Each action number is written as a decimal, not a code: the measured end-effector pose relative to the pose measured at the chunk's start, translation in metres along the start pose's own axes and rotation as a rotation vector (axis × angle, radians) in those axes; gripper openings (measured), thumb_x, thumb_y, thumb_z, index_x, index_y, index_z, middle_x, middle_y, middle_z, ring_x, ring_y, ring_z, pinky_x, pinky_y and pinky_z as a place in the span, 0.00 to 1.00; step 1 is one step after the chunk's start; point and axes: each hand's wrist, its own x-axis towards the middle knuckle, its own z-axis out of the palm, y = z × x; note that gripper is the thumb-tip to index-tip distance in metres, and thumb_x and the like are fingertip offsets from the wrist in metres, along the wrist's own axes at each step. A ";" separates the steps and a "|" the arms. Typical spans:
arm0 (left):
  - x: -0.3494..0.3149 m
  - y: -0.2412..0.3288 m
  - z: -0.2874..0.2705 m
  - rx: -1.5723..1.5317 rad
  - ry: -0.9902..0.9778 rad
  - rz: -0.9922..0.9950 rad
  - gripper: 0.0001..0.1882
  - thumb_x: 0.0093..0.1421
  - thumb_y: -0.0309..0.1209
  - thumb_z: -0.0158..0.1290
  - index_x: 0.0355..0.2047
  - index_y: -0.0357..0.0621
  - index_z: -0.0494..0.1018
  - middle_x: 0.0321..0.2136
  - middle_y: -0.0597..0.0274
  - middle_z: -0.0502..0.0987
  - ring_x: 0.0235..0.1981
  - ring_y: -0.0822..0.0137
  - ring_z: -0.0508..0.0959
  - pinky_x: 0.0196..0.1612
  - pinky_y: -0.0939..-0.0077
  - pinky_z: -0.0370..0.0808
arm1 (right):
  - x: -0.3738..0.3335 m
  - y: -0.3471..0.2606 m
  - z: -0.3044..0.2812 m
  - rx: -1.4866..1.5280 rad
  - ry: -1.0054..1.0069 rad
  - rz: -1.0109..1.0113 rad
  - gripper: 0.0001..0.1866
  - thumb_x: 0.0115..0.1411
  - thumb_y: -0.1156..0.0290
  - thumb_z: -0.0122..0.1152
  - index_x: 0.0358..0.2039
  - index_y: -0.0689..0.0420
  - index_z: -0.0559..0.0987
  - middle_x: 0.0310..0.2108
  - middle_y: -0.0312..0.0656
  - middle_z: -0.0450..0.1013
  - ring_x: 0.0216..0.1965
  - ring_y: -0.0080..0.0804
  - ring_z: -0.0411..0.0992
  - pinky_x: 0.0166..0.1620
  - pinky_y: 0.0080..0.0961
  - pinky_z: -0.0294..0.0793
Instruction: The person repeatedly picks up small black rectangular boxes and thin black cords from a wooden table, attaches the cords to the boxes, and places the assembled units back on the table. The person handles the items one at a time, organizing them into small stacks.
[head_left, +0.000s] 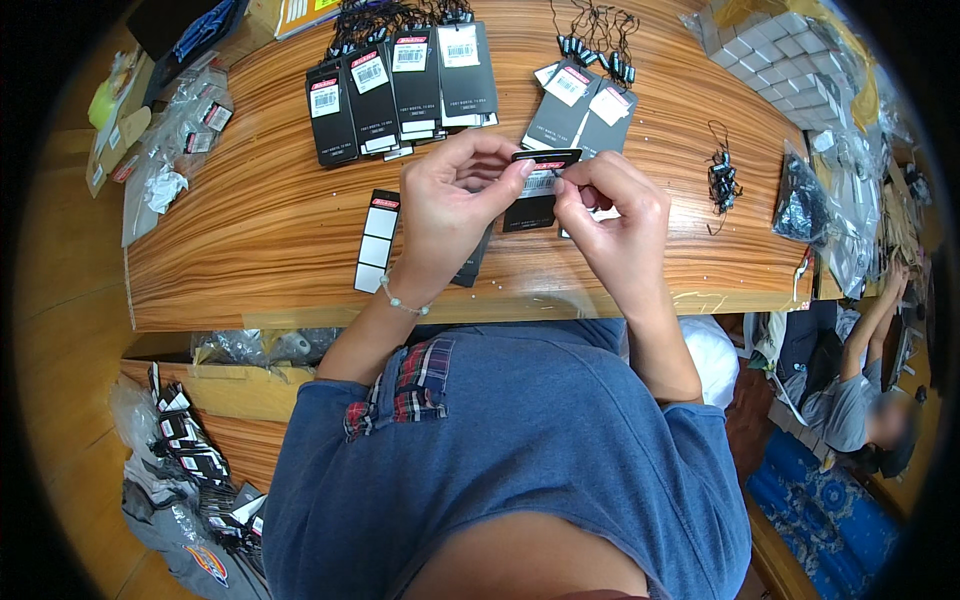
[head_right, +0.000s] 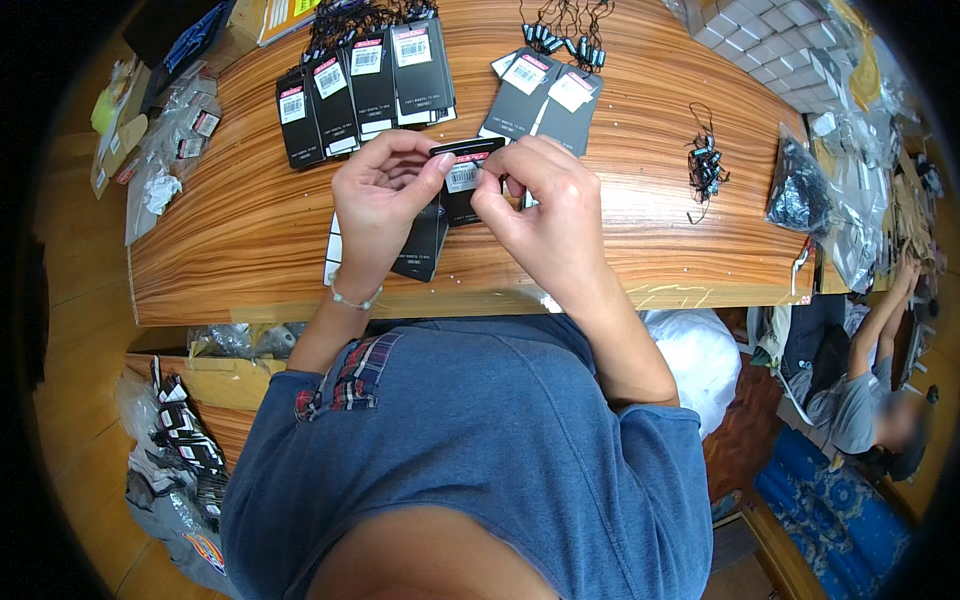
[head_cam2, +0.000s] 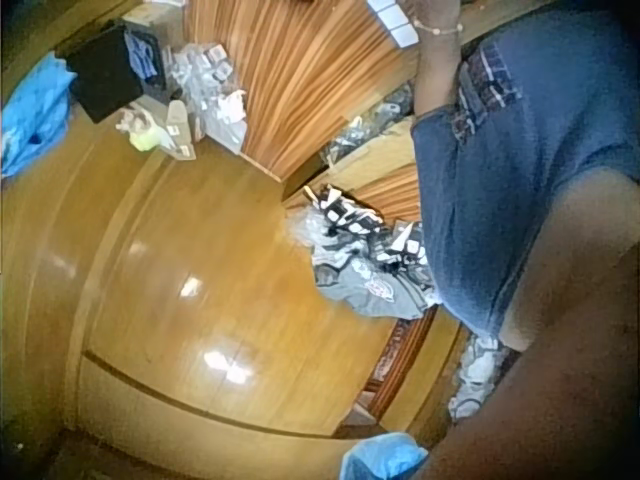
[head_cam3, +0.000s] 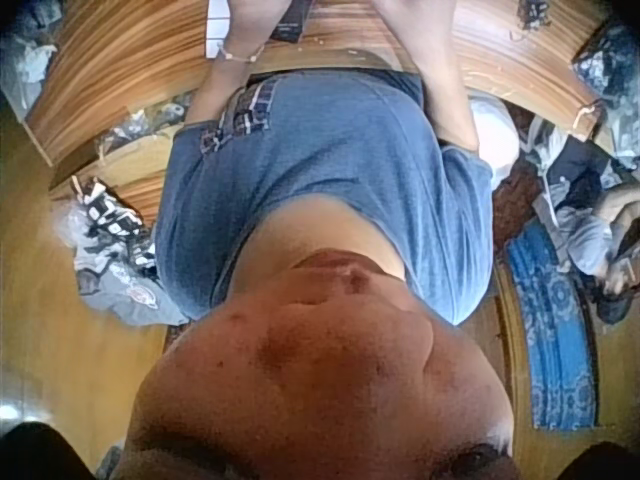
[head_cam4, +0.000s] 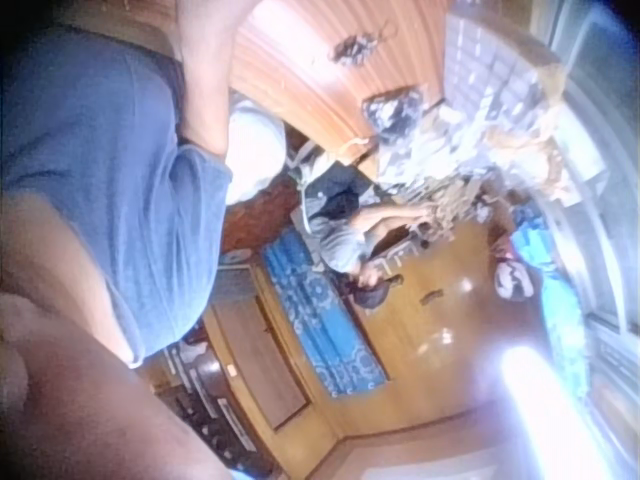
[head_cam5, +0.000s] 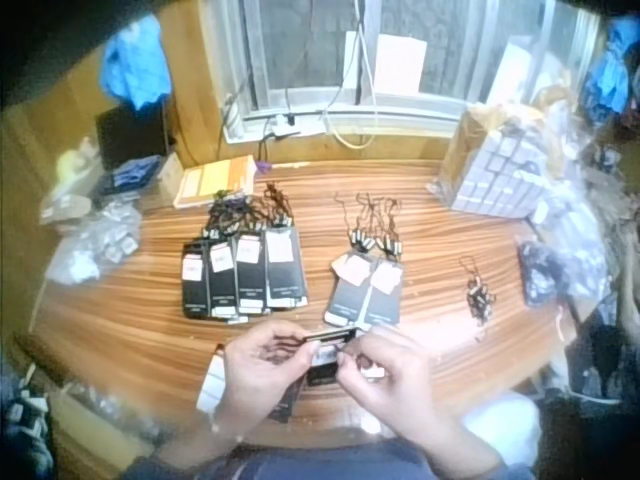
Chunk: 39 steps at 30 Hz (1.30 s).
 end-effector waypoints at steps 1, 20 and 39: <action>0.000 0.000 0.000 0.009 -0.002 0.005 0.07 0.50 0.22 0.57 0.31 0.35 0.73 0.26 0.64 0.76 0.27 0.78 0.75 0.31 0.88 0.73 | 0.000 0.000 0.000 0.000 0.002 0.003 0.03 0.41 0.79 0.58 0.17 0.61 0.72 0.13 0.40 0.63 0.16 0.30 0.62 0.21 0.25 0.61; 0.004 0.004 0.000 0.392 -0.075 0.355 0.06 0.47 0.23 0.58 0.27 0.37 0.75 0.23 0.59 0.77 0.23 0.71 0.77 0.24 0.82 0.74 | 0.002 0.013 0.001 0.272 -0.045 0.260 0.03 0.46 0.77 0.57 0.20 0.64 0.74 0.15 0.35 0.66 0.18 0.16 0.60 0.20 0.16 0.57; 0.008 0.006 -0.004 0.539 -0.056 0.581 0.06 0.47 0.27 0.57 0.25 0.41 0.75 0.24 0.61 0.77 0.24 0.64 0.77 0.26 0.76 0.73 | -0.002 0.011 0.017 0.625 0.155 0.314 0.03 0.52 0.81 0.56 0.23 0.63 0.72 0.24 0.36 0.73 0.28 0.18 0.72 0.31 0.16 0.70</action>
